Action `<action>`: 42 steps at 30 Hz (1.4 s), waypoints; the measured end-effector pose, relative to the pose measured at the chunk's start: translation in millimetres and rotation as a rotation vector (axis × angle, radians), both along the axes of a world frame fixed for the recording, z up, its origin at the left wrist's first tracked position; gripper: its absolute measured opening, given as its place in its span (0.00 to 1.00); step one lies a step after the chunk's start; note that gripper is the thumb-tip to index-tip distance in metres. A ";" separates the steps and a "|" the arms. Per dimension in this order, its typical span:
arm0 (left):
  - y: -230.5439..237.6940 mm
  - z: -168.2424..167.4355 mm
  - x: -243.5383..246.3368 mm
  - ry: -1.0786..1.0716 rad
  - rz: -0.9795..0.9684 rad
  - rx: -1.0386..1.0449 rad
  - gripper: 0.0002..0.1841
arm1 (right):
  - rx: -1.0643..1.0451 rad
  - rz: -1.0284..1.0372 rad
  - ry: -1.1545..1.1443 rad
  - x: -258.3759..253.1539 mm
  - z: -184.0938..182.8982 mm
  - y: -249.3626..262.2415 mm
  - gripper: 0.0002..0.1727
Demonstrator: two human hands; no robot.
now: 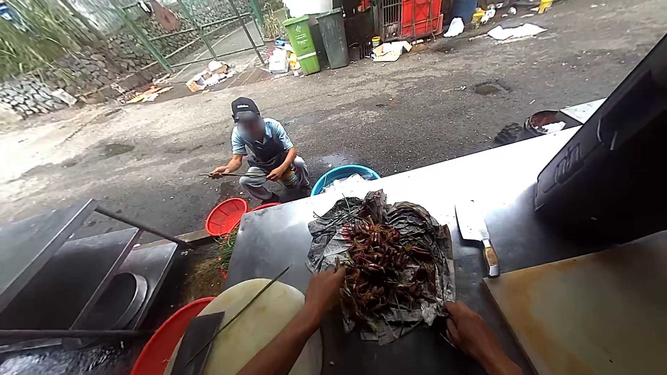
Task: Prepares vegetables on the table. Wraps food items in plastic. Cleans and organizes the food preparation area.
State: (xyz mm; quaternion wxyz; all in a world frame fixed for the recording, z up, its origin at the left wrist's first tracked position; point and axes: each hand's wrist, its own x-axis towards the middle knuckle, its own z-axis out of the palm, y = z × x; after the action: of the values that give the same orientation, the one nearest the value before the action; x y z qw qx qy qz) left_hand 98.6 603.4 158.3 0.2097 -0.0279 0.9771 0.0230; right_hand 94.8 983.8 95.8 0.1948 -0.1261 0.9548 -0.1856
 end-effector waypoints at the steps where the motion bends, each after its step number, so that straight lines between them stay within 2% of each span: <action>1: 0.2 10.6 -4.9 0.038 -0.065 0.018 0.21 | -0.056 0.023 0.013 -7.3 12.8 -6.1 0.16; 3: 3.1 26.2 -17.7 0.115 -0.185 0.055 0.19 | -0.206 0.015 0.049 -23.2 38.9 -22.5 0.16; 5: 12.6 35.9 -38.1 0.166 -0.279 0.091 0.18 | -0.383 -0.032 -0.038 -46.9 65.4 -46.4 0.17; 8: 33.8 35.7 -75.1 0.195 -0.395 0.169 0.19 | -0.547 -0.060 -0.143 -81.9 75.0 -96.4 0.14; 11: 48.2 17.4 -105.8 0.178 -0.382 0.397 0.42 | -0.534 -0.039 -0.179 -104.7 72.7 -141.5 0.15; 12: 48.0 9.5 -112.4 0.117 -0.343 0.497 0.43 | -0.531 -0.041 -0.206 -108.4 71.0 -150.0 0.15; 15: 35.8 -10.7 -122.0 -0.050 -0.208 0.761 0.17 | -0.734 -0.046 -0.333 -114.0 58.0 -147.7 0.17; 17: 36.0 -16.0 -122.1 -0.069 -0.218 0.765 0.12 | -0.841 -0.077 -0.346 -100.6 51.2 -130.0 0.22; 18: 40.8 -16.9 -121.7 -0.058 -0.236 0.733 0.11 | -0.806 -0.125 -0.284 -86.7 47.4 -120.2 0.24; 19: 45.7 -19.0 -122.6 -0.027 -0.246 0.687 0.11 | -0.720 -0.178 -0.180 -69.9 42.4 -111.1 0.26; 21: 46.6 -30.2 -126.8 0.054 -0.194 0.623 0.09 | -0.535 -0.231 0.057 -27.2 20.1 -92.0 0.38; 24: 32.3 -40.4 -145.6 0.068 0.010 0.578 0.12 | -0.275 -0.094 0.309 34.2 -30.7 -78.4 0.70; 25: 30.4 -37.7 -145.2 0.055 0.075 0.590 0.12 | -0.210 -0.053 0.362 53.0 -47.0 -83.5 0.77; 26: 30.2 -34.6 -143.1 0.065 0.127 0.619 0.12 | -0.180 -0.038 0.399 62.8 -59.4 -91.6 0.78; 28: 26.2 -42.3 -148.3 0.081 0.204 0.661 0.13 | -0.223 -0.092 0.484 50.4 -75.6 -111.5 0.70; 30: 19.7 -50.7 -156.1 0.038 0.285 0.698 0.13 | -0.372 -0.216 0.596 12.0 -84.2 -132.4 0.51; 31: 16.4 -53.6 -158.2 0.015 0.331 0.719 0.14 | -0.446 -0.275 0.621 -9.1 -82.7 -141.9 0.47; 33: 6.9 -56.3 -163.4 -0.026 0.442 0.771 0.16 | -0.574 -0.281 0.626 -48.5 -70.4 -158.9 0.44; 35: -4.3 -57.2 -171.1 -0.043 0.545 0.841 0.17 | -0.637 -0.196 0.631 -81.7 -54.5 -170.8 0.41; 39: -30.6 -69.6 -190.0 -0.092 0.659 0.988 0.21 | -0.459 -0.001 0.620 -150.1 -30.6 -187.2 0.31; 41: -43.8 -70.2 -189.9 -0.026 0.760 1.054 0.22 | -0.315 0.082 0.426 -181.8 -12.5 -198.0 0.28; 42: -48.1 -64.9 -182.2 0.090 0.842 1.094 0.22 | -0.240 0.100 0.277 -195.9 -1.0 -203.7 0.28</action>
State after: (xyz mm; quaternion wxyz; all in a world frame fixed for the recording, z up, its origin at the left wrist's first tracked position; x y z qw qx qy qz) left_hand -83.6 555.3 93.4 0.1259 -0.2941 0.7388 0.5932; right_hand -101.1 780.1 94.8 0.0539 -0.2200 0.9362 -0.2689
